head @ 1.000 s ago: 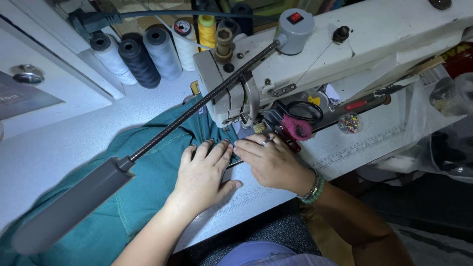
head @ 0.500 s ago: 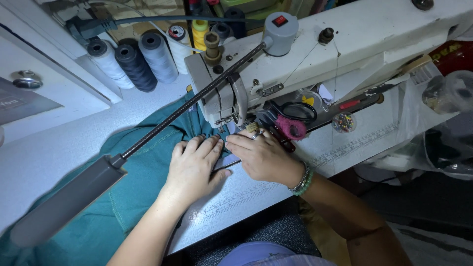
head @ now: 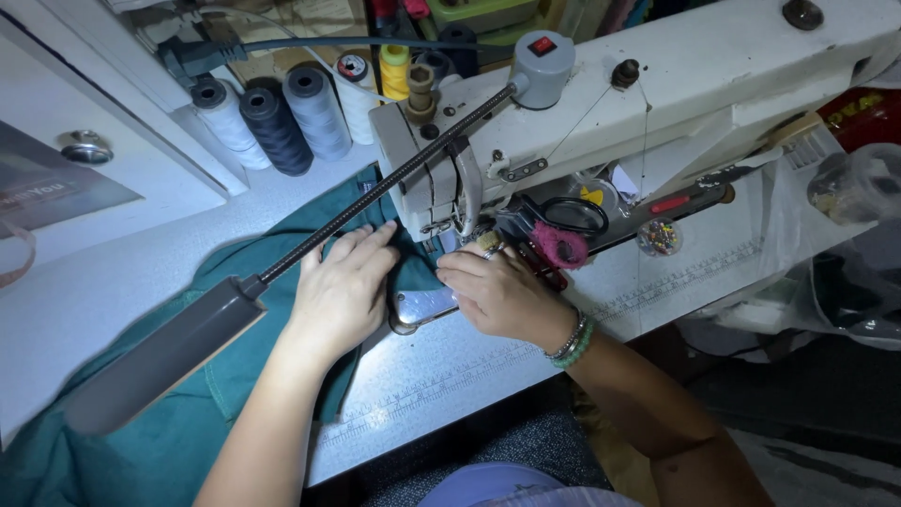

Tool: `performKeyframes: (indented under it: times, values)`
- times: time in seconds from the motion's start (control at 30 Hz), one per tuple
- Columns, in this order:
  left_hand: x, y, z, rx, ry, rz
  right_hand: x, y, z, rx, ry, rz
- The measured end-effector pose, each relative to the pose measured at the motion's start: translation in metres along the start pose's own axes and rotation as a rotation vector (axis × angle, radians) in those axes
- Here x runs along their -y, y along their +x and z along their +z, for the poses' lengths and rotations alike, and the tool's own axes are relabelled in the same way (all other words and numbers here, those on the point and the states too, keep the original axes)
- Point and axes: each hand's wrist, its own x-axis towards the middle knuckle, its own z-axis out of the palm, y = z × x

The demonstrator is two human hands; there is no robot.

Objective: Trimming loose threads from a green garment using scissors and positioning it on an industrial sewing machine.

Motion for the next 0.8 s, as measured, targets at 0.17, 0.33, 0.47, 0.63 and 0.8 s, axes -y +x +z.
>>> performKeyframes:
  times: [0.17,0.33,0.47,0.63,0.8]
  values:
    - [0.018,0.003,0.011,-0.135,0.098,0.069,0.001,0.002,0.000,-0.033,0.034,-0.001]
    - [0.011,0.009,-0.006,-0.225,0.040,0.181,0.002,0.002,-0.002,-0.048,-0.007,-0.013]
    - [-0.016,-0.003,-0.019,-0.098,-0.071,0.252,0.001,0.002,-0.001,-0.049,-0.008,-0.006]
    - [-0.057,-0.029,0.011,-0.134,0.053,0.407,0.009,0.006,-0.025,-0.074,-0.014,-0.050]
    - [-0.071,-0.036,0.019,0.014,0.065,0.405,0.016,0.006,-0.040,-0.029,0.084,-0.029]
